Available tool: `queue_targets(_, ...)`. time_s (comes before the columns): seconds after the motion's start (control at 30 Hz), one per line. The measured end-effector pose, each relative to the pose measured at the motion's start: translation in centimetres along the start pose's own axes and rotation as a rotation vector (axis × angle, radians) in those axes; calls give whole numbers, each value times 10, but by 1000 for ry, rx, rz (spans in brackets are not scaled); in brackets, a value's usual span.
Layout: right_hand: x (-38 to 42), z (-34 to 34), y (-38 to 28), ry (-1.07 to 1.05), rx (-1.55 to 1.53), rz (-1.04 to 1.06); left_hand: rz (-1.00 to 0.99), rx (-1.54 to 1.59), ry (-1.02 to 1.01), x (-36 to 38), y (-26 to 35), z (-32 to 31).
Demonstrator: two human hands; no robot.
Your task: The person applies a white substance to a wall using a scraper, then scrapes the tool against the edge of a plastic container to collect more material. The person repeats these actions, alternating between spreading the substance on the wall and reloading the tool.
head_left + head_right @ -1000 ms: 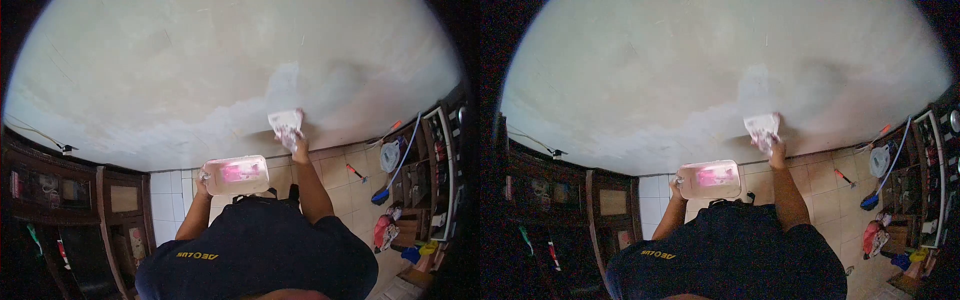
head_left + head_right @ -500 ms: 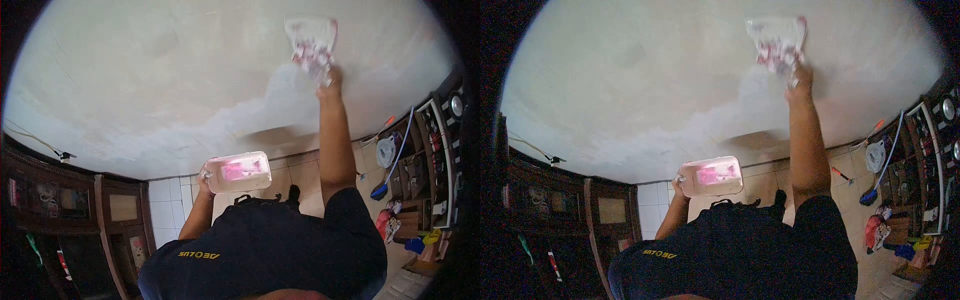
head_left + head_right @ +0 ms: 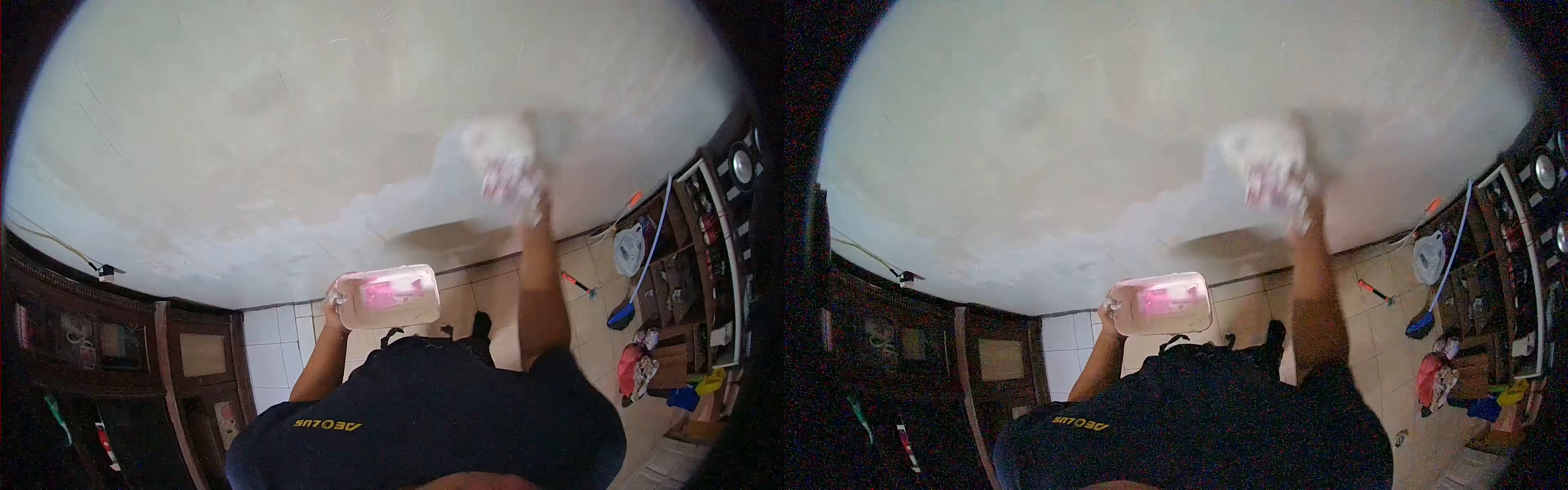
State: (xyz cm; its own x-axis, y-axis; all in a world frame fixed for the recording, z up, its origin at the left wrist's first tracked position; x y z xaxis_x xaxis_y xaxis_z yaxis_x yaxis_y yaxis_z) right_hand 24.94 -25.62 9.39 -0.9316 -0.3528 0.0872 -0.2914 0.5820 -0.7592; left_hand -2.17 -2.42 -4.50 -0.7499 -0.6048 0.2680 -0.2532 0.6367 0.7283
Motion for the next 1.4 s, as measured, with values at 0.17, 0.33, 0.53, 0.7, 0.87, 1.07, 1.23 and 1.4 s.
queue_targets(0.17, -146, -23, -119, 83, 23, 228, -23, 4, 0, 3, 0, 0)
queue_targets(0.33, -155, -14, -55, 272, 67, 217, 24, 78, 99, 0, -10, 18)
queue_targets(0.53, -53, 155, 141, -13, 1, -226, 60, 36, 114, 6, -6, 0)
queue_targets(0.7, -41, 60, 34, -168, 50, -319, 42, 36, 95, 7, -7, -1)
queue_targets(0.87, -84, 60, 21, -27, 132, -191, 30, 33, 82, 5, -8, 0)
queue_targets(1.07, -103, 47, 22, 255, 69, -24, 31, 93, 84, 7, -10, 4)
queue_targets(1.23, -68, 110, 89, 388, 195, -33, 50, 107, 100, 6, -13, 3)
queue_targets(1.4, -8, 100, 52, -103, 28, -405, 37, 69, 85, 8, -5, -13)
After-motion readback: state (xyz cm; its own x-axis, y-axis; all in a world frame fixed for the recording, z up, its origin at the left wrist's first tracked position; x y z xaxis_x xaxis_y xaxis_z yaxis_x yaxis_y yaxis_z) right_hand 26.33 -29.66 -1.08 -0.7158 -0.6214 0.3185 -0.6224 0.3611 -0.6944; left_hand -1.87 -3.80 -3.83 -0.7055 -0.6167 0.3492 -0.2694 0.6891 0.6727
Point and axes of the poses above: each hand's wrist, its own x-axis away from the middle knuckle, its own z-axis out of the back of the hand, y = z × x, the point moved 1 cm from there along -x, towards the middle knuckle, and after that the axes turned 13 degrees about y, right-handed, at the moved point
